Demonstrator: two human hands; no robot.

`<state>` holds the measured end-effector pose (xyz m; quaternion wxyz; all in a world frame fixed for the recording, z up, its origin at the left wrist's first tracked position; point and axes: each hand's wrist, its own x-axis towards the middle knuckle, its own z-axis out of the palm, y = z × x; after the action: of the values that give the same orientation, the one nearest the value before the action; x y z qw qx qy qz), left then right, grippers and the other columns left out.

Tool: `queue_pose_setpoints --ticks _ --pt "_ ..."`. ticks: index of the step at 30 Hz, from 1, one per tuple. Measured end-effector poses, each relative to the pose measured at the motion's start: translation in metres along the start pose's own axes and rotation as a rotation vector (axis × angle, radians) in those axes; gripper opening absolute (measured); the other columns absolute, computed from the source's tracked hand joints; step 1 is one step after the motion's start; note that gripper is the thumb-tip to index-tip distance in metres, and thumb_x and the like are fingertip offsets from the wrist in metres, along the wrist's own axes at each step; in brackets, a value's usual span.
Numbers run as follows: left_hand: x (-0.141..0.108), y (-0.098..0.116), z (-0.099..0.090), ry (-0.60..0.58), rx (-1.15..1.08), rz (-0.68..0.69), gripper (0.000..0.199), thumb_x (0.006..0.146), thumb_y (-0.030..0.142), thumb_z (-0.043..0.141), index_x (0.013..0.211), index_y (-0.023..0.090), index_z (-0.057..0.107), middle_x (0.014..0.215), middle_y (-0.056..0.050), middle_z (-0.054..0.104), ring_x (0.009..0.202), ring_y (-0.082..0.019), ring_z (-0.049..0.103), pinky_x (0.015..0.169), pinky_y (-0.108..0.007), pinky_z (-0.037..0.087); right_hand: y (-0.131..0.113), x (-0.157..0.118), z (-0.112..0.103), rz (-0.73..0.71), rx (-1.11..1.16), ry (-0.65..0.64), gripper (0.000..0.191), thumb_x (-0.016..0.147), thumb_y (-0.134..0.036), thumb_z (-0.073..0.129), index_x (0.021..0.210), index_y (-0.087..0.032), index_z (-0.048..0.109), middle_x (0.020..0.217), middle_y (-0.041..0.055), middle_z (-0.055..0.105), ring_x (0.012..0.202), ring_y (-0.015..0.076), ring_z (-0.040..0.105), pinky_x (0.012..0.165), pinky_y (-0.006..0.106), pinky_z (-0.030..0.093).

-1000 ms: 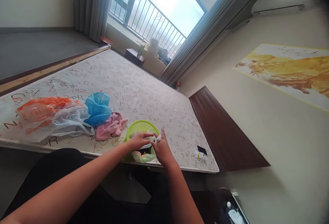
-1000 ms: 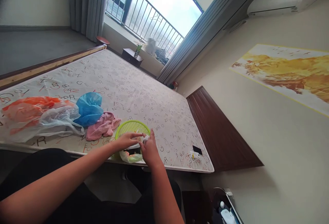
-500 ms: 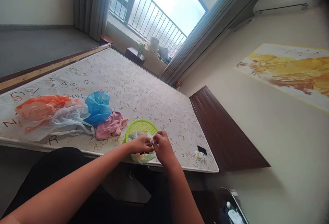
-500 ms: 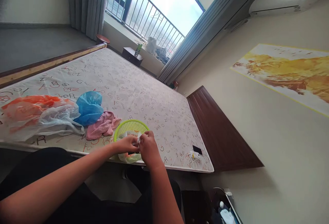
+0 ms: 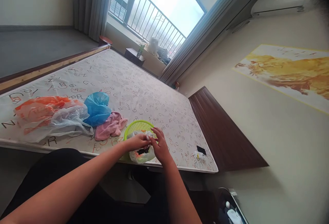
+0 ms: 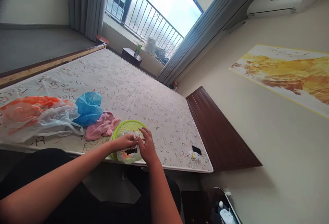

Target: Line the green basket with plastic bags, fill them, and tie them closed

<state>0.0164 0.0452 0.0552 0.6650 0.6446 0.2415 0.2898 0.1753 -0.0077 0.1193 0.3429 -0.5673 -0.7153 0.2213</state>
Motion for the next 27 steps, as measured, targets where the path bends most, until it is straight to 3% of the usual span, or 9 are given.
queue_pose_setpoints --ticks 2,6,9,13,17,22,27 --pt "0.000 -0.002 0.000 -0.069 -0.003 0.001 0.049 0.088 0.059 0.059 0.062 0.017 0.055 0.055 0.000 0.051 0.052 -0.011 0.040 0.052 -0.026 0.031 0.011 0.000 0.001 0.011 -0.002 -0.062 0.039 0.097 -0.030 0.048 0.131 -0.024 0.067 0.145 0.0101 0.059 0.135 0.0228 0.054 0.106 0.039 0.049" --pt "0.001 -0.012 0.000 -0.097 -0.064 -0.013 0.046 0.089 0.059 0.060 0.073 0.016 0.059 0.062 -0.001 0.058 0.054 -0.011 0.045 0.053 -0.025 0.036 0.031 -0.004 0.003 0.110 -0.038 -0.148 0.029 0.096 -0.030 0.047 0.108 -0.022 0.073 0.107 0.0065 0.076 0.101 0.0211 0.069 0.093 0.037 0.053" --pt "0.002 -0.016 0.003 -0.080 -0.113 -0.015 0.044 0.087 0.059 0.064 0.084 0.016 0.061 0.065 0.001 0.058 0.054 -0.010 0.046 0.052 -0.023 0.036 0.041 -0.008 -0.001 0.118 -0.046 -0.011 0.018 0.091 -0.032 0.057 0.093 -0.022 0.072 0.095 0.0048 0.076 0.091 0.0209 0.069 0.087 0.035 0.054" --pt "0.005 -0.013 0.010 0.021 -0.133 0.002 0.046 0.085 0.061 0.066 0.085 0.015 0.062 0.065 0.003 0.055 0.051 -0.008 0.042 0.049 -0.023 0.032 0.044 -0.007 -0.013 0.185 0.064 0.188 0.019 0.088 -0.038 0.063 0.092 -0.022 0.071 0.090 0.0045 0.076 0.085 0.0206 0.069 0.081 0.033 0.054" --pt "0.007 -0.011 0.014 0.156 -0.145 0.027 0.042 0.087 0.059 0.063 0.089 0.017 0.060 0.065 0.003 0.057 0.049 -0.008 0.041 0.047 -0.023 0.030 0.034 -0.007 -0.018 0.251 0.161 0.115 0.022 0.085 -0.041 0.066 0.090 -0.021 0.071 0.082 0.0029 0.074 0.074 0.0192 0.067 0.071 0.031 0.054" --pt "0.009 -0.012 0.010 0.313 -0.195 -0.019 0.044 0.080 0.059 0.065 0.095 0.019 0.053 0.071 0.000 0.069 0.043 -0.007 0.040 0.044 -0.022 0.029 0.015 -0.015 -0.011 0.120 0.018 0.042 0.016 0.091 -0.035 0.063 0.092 -0.023 0.073 0.092 0.0034 0.077 0.088 0.0208 0.071 0.085 0.033 0.054" --pt "0.005 -0.014 0.008 0.323 -0.120 -0.085 0.039 0.080 0.057 0.064 0.087 0.020 0.052 0.066 0.002 0.067 0.041 -0.008 0.046 0.044 -0.023 0.032 0.011 -0.020 -0.002 -0.006 -0.269 -0.021 0.015 0.094 -0.026 0.061 0.094 -0.026 0.075 0.095 0.0039 0.078 0.090 0.0216 0.071 0.085 0.033 0.051"
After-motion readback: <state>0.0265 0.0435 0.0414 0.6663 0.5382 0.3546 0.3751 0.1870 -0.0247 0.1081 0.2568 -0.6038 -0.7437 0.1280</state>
